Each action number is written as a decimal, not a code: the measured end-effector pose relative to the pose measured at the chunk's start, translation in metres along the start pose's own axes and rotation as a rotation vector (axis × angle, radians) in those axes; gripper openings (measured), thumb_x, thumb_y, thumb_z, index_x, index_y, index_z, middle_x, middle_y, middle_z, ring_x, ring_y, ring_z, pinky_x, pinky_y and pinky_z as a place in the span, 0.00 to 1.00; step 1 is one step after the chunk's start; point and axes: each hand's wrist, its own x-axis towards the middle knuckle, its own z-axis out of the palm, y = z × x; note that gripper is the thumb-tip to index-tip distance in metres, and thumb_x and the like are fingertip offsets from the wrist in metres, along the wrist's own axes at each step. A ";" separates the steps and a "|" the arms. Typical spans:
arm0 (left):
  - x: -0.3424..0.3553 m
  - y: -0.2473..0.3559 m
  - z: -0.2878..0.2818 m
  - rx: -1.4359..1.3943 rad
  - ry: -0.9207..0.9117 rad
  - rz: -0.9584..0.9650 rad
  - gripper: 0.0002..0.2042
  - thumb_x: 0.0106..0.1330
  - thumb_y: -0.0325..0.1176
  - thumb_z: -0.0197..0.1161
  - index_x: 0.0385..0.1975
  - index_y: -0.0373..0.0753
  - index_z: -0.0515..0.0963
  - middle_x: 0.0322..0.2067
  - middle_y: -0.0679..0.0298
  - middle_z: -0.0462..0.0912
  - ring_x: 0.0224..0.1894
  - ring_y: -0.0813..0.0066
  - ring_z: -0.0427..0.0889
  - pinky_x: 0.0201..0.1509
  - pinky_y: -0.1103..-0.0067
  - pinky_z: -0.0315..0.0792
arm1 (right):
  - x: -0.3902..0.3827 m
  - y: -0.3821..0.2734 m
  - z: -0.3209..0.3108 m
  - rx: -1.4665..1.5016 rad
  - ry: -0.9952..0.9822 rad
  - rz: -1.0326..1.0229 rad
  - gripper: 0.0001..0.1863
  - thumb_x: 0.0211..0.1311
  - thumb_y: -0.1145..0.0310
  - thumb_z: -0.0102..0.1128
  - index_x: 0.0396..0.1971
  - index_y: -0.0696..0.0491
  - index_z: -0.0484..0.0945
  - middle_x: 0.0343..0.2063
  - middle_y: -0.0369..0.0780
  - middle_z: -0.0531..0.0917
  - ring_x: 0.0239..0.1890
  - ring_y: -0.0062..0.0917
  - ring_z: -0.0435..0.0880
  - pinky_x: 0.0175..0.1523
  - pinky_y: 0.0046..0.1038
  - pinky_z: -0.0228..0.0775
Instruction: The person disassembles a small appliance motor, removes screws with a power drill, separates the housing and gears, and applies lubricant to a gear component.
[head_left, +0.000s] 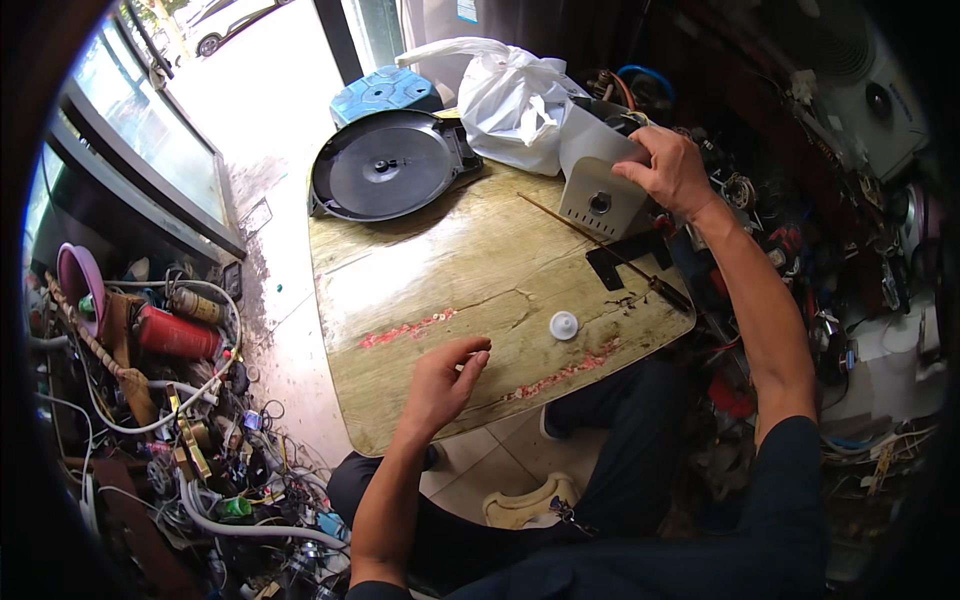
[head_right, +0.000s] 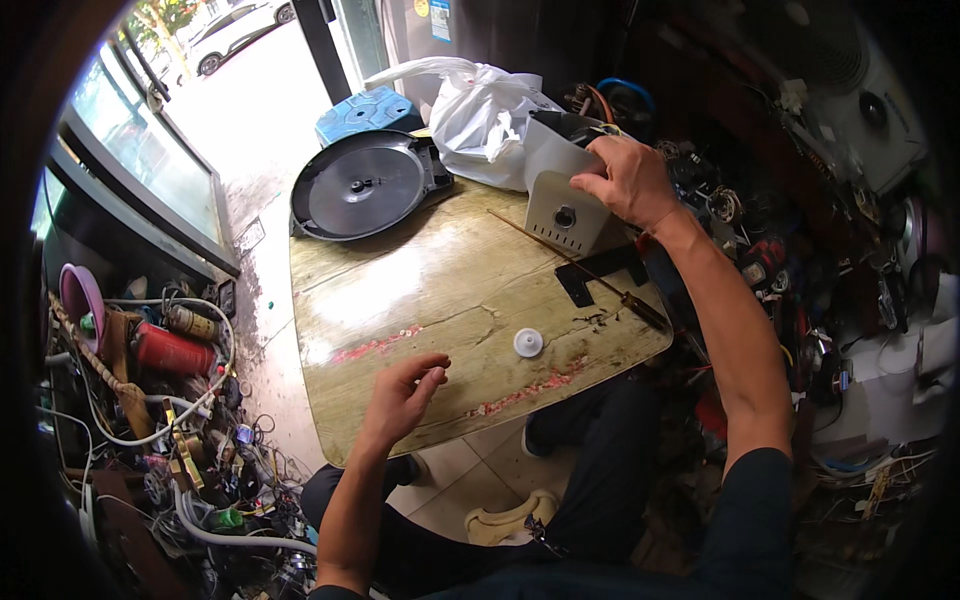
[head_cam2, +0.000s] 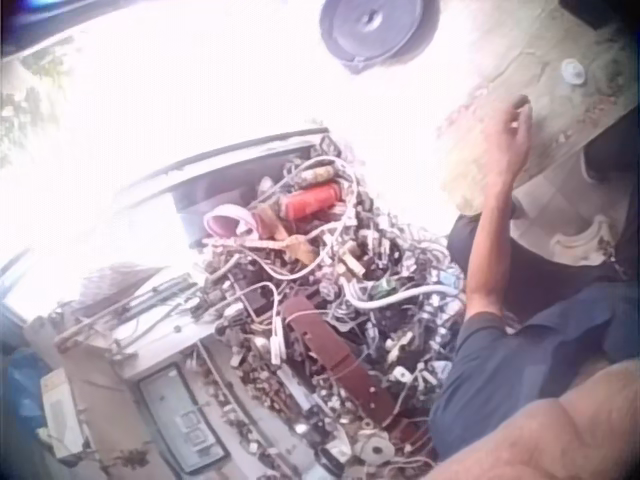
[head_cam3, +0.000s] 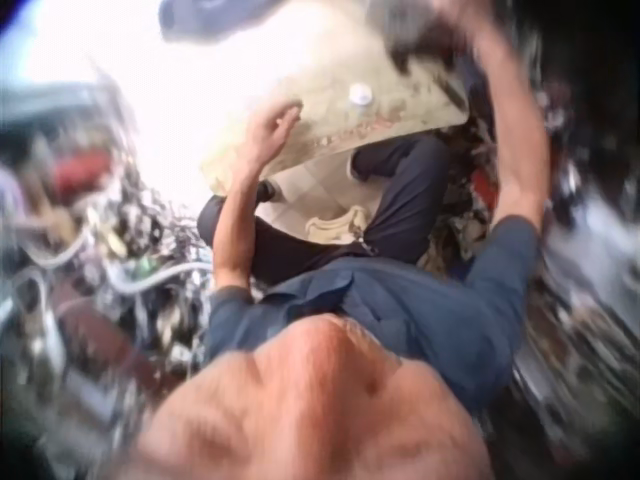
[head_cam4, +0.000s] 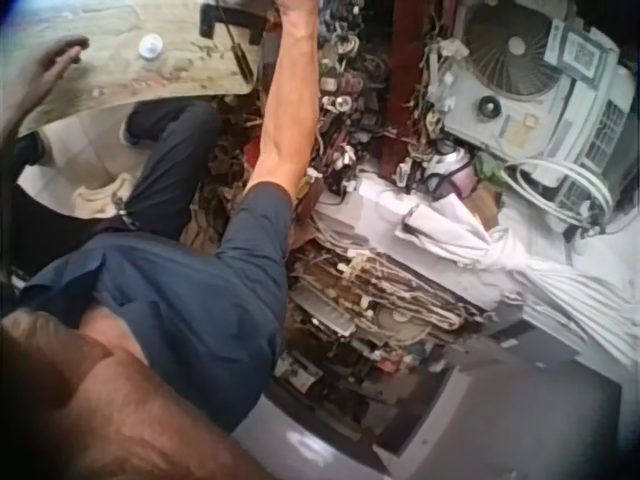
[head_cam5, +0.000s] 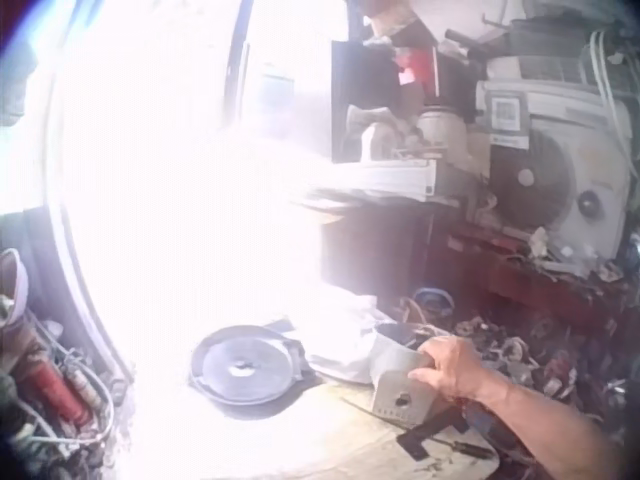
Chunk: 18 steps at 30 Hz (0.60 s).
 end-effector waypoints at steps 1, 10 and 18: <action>-0.002 0.002 -0.001 0.001 -0.002 0.000 0.13 0.79 0.30 0.63 0.56 0.31 0.83 0.47 0.58 0.91 0.45 0.72 0.91 0.50 0.75 0.83 | 0.006 -0.008 -0.002 0.010 -0.045 0.092 0.18 0.53 0.57 0.78 0.32 0.57 0.84 0.30 0.43 0.87 0.34 0.39 0.87 0.41 0.39 0.78; -0.007 -0.001 -0.007 -0.163 0.061 -0.058 0.24 0.81 0.35 0.61 0.73 0.37 0.69 0.62 0.56 0.83 0.53 0.68 0.88 0.48 0.75 0.84 | 0.001 -0.108 -0.002 0.018 0.014 0.049 0.19 0.52 0.55 0.78 0.33 0.55 0.85 0.32 0.44 0.88 0.35 0.41 0.89 0.41 0.41 0.80; -0.006 0.001 -0.022 -0.314 0.254 -0.067 0.30 0.87 0.48 0.46 0.80 0.36 0.57 0.68 0.48 0.76 0.66 0.61 0.78 0.64 0.71 0.77 | -0.025 -0.238 0.051 0.038 0.056 -0.183 0.18 0.53 0.57 0.77 0.27 0.53 0.79 0.29 0.43 0.84 0.35 0.42 0.86 0.38 0.43 0.76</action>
